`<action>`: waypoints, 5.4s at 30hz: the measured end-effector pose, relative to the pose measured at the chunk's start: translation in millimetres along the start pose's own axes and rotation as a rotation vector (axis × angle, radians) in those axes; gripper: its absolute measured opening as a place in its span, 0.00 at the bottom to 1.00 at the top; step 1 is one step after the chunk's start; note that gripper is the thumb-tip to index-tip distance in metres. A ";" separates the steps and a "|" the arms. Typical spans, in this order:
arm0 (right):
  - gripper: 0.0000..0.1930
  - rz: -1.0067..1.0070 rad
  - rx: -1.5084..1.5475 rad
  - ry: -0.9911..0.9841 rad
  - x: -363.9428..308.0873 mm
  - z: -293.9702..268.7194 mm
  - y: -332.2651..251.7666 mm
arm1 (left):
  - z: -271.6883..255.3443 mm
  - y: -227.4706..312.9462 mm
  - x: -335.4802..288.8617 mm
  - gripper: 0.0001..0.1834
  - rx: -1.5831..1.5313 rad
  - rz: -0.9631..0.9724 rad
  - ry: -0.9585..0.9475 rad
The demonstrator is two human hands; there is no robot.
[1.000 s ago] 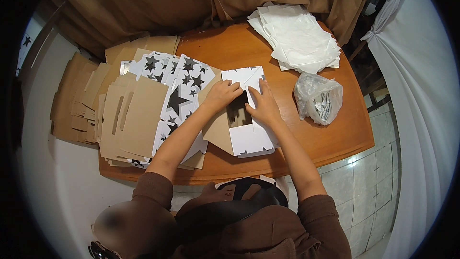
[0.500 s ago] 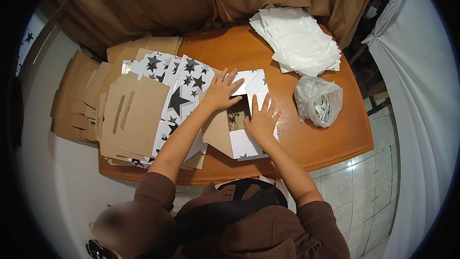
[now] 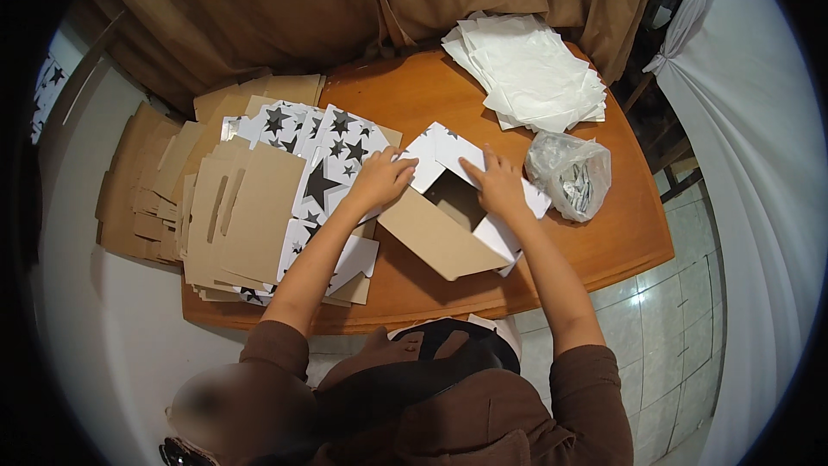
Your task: Fold flat cardboard components into finished shoe boxes and stack them on a wall shelf.
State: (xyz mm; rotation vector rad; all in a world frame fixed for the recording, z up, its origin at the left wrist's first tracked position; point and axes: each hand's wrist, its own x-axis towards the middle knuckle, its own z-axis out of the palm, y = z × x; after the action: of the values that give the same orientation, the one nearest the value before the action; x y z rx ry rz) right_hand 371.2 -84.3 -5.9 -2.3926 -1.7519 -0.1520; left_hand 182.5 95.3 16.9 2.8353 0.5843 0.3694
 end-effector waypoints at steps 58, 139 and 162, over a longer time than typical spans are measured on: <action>0.29 -0.077 0.055 0.204 -140.6 -21.7 -31.7 | 8.3 66.3 -119.2 0.28 0.074 0.322 0.111; 0.17 0.420 1.562 0.188 -124.7 44.7 28.2 | 105.4 -33.1 -81.5 0.25 -1.243 -0.522 0.481; 0.08 0.114 1.132 0.416 -105.1 -45.1 22.9 | 107.8 208.6 -90.1 0.58 -0.706 -0.271 0.142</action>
State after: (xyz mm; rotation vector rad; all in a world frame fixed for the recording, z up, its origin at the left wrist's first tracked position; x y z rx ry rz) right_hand 361.9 -198.2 17.3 -1.4648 -1.0375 0.2723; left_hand 207.7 -146.6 -47.4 2.0419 0.6873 0.5894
